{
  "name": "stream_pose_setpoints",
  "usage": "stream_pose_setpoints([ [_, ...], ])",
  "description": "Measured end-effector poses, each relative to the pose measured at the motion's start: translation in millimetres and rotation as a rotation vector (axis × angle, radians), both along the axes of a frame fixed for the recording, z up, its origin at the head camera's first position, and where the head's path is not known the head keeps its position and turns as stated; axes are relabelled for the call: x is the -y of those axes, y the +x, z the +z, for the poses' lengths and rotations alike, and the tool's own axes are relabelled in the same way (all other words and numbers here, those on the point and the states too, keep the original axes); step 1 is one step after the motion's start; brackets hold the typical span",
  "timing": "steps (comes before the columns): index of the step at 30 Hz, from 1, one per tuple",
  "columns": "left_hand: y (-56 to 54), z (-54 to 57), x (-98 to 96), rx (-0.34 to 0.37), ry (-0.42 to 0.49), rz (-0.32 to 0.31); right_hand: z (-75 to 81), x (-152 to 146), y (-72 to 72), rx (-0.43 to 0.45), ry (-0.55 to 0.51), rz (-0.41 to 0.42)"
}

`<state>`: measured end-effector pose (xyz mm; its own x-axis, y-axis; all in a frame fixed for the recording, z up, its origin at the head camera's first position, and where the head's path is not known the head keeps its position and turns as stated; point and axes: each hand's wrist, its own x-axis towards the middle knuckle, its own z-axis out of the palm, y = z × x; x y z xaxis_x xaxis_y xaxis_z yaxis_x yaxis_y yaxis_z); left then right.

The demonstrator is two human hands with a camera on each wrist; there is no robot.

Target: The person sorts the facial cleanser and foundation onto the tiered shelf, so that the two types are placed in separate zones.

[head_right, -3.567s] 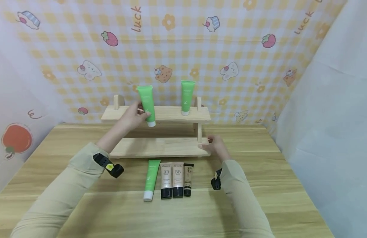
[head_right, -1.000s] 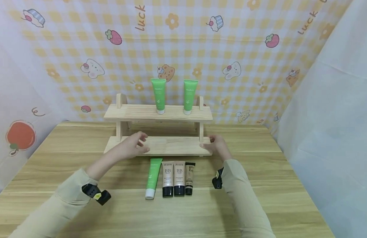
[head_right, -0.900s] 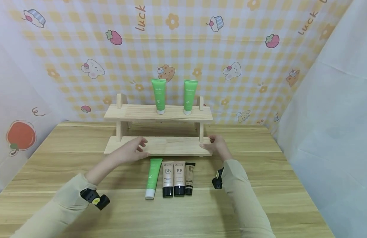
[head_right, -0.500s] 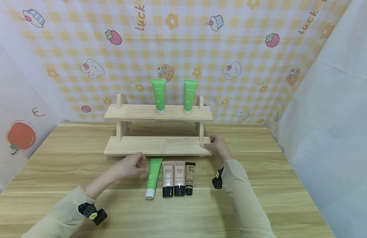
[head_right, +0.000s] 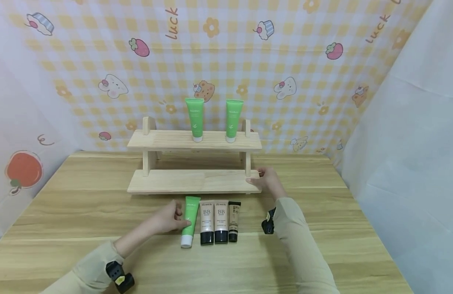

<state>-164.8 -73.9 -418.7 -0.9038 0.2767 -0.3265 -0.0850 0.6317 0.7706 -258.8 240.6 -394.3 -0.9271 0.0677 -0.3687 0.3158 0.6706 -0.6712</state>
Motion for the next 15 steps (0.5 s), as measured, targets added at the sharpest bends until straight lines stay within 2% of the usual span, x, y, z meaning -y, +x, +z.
stream_pose_setpoints([
  [8,-2.5,-4.9,-4.7,0.027,0.018,0.016,-1.2,0.3,0.1,-0.003,0.002,-0.004],
  [15,-0.1,-3.9,-9.7,0.058,0.045,-0.027,-1.1,0.3,0.9,-0.001,-0.001,-0.004],
])
